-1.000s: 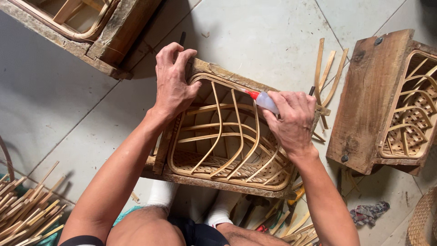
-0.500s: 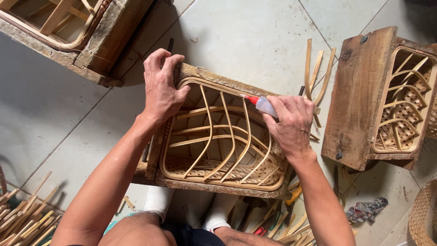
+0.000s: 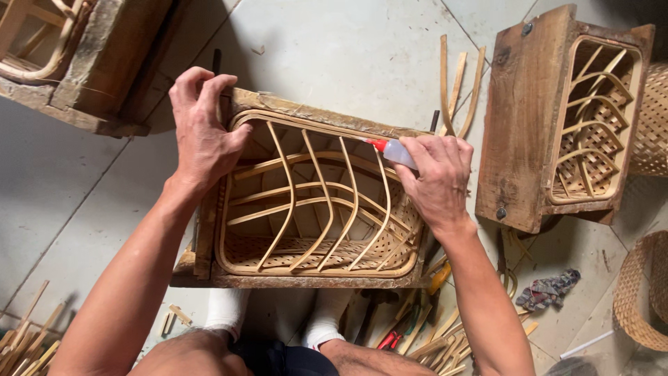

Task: The person sits on the workshop floor weaving a rectangular bamboo basket. They bend and insert thin bamboo strips across the basket frame, trim strips with pliers and scissors, tap strips tight with a hammer, and squeeze glue from a bottle onto the woven ribs.

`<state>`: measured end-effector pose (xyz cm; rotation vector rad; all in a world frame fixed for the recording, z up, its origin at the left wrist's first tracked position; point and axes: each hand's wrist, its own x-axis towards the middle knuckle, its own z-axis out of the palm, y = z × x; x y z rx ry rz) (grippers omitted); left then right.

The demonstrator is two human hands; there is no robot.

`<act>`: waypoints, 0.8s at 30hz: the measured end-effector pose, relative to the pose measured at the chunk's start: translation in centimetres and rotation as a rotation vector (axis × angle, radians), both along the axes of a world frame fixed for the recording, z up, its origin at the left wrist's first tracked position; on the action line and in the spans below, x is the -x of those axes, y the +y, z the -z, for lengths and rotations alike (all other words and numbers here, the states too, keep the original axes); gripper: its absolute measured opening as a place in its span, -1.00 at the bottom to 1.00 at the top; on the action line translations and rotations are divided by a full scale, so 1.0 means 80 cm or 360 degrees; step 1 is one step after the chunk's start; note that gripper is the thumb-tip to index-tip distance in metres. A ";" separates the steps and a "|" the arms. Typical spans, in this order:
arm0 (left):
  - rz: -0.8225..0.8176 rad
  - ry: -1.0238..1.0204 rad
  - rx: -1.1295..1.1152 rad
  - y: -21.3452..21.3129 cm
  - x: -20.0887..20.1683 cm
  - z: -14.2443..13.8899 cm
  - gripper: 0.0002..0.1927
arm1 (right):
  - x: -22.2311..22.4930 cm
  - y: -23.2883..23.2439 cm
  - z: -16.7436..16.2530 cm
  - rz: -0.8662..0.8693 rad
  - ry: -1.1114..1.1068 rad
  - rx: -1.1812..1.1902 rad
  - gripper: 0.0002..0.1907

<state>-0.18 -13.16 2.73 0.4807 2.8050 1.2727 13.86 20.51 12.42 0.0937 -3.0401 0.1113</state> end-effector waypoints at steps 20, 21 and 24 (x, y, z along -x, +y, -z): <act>0.0067 0.0041 0.0103 -0.008 -0.005 0.013 -0.43 | -0.030 0.051 -0.008 0.0052 0.0046 -0.0005 -0.56; 0.0070 0.0038 0.0108 -0.008 -0.005 0.013 -0.43 | -0.029 0.051 -0.009 0.0047 0.0043 -0.0001 -0.56; 0.0075 0.0027 0.0112 -0.009 -0.007 0.013 -0.45 | -0.030 0.057 -0.015 0.0033 0.0049 -0.0019 -0.56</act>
